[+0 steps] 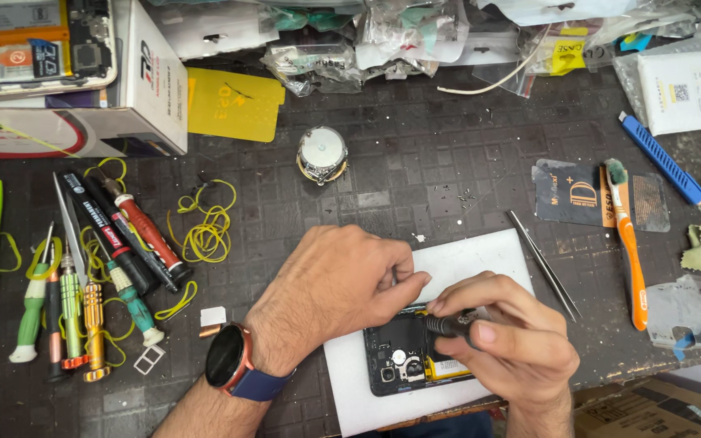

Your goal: The person works on a disassembled smartphone, using tweezers to place a black adhesive sheet over the camera area and then using a screwdriver to tighten screws around the camera module. The person also briefly handles a small cylindrical component wrapped in foil.

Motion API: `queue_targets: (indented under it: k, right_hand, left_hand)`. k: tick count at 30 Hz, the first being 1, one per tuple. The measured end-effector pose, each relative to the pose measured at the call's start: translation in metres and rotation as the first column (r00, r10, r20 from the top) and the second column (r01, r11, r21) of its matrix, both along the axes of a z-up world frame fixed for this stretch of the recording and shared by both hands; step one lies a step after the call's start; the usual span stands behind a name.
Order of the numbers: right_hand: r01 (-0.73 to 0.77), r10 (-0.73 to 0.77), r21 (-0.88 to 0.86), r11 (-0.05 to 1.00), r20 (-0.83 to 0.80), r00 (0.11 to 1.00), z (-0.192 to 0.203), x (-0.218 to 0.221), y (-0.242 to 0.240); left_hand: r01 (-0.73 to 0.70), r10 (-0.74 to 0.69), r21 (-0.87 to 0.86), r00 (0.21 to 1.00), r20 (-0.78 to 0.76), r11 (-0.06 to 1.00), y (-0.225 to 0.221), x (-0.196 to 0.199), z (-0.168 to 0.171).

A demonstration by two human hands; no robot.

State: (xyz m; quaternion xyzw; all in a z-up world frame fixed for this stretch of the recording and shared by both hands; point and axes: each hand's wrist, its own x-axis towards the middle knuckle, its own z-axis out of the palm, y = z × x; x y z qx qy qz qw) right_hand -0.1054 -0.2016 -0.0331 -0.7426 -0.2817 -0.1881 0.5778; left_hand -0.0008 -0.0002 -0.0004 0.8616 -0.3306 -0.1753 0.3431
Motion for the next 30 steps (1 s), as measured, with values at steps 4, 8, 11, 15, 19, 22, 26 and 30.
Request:
queue_targets:
  k: [4, 8, 11, 15, 19, 22, 26, 30]
  right_hand:
    - [-0.01, 0.01, 0.0, 1.0, 0.037, 0.999, 0.001, 0.001, -0.001]
    - [0.006, -0.007, -0.052, 0.999, -0.025, 1.0, 0.005, -0.003, -0.004]
    - [-0.045, 0.044, -0.019, 0.999, -0.07, 0.997, 0.003, -0.003, -0.004]
    - [-0.038, 0.041, 0.05, 0.998, -0.061, 0.997, -0.001, -0.003, -0.001]
    - [-0.017, 0.018, 0.015, 1.0, -0.034, 0.999, -0.004, -0.003, -0.003]
    - [-0.004, 0.004, 0.032, 0.999, -0.007, 1.0, -0.005, 0.0, -0.003]
    - [0.038, -0.038, 0.012, 0.999, 0.007, 0.999, 0.0, 0.0, 0.001]
    - [0.003, 0.0, -0.058, 0.998, 0.045, 0.999, 0.008, 0.001, 0.002]
  left_hand:
    - [-0.005, 0.006, -0.024, 1.0, 0.028, 1.0, 0.0, 0.0, -0.001]
    - [0.002, -0.002, -0.016, 1.0, 0.017, 1.0, 0.001, 0.0, -0.001]
    - [0.004, -0.003, -0.01, 1.0, 0.01, 1.0, 0.001, 0.0, -0.002]
    - [-0.002, 0.002, -0.006, 1.0, 0.027, 1.0, 0.001, -0.001, -0.001]
    - [-0.008, 0.009, -0.023, 0.999, 0.033, 1.0, 0.001, -0.002, -0.002]
    - [-0.014, 0.014, -0.011, 1.0, 0.019, 1.0, 0.0, -0.001, -0.001]
    - [-0.015, 0.015, -0.011, 1.0, 0.017, 1.0, 0.0, -0.002, 0.001]
    - [-0.015, 0.015, -0.026, 1.0, 0.027, 1.0, 0.0, -0.002, 0.001]
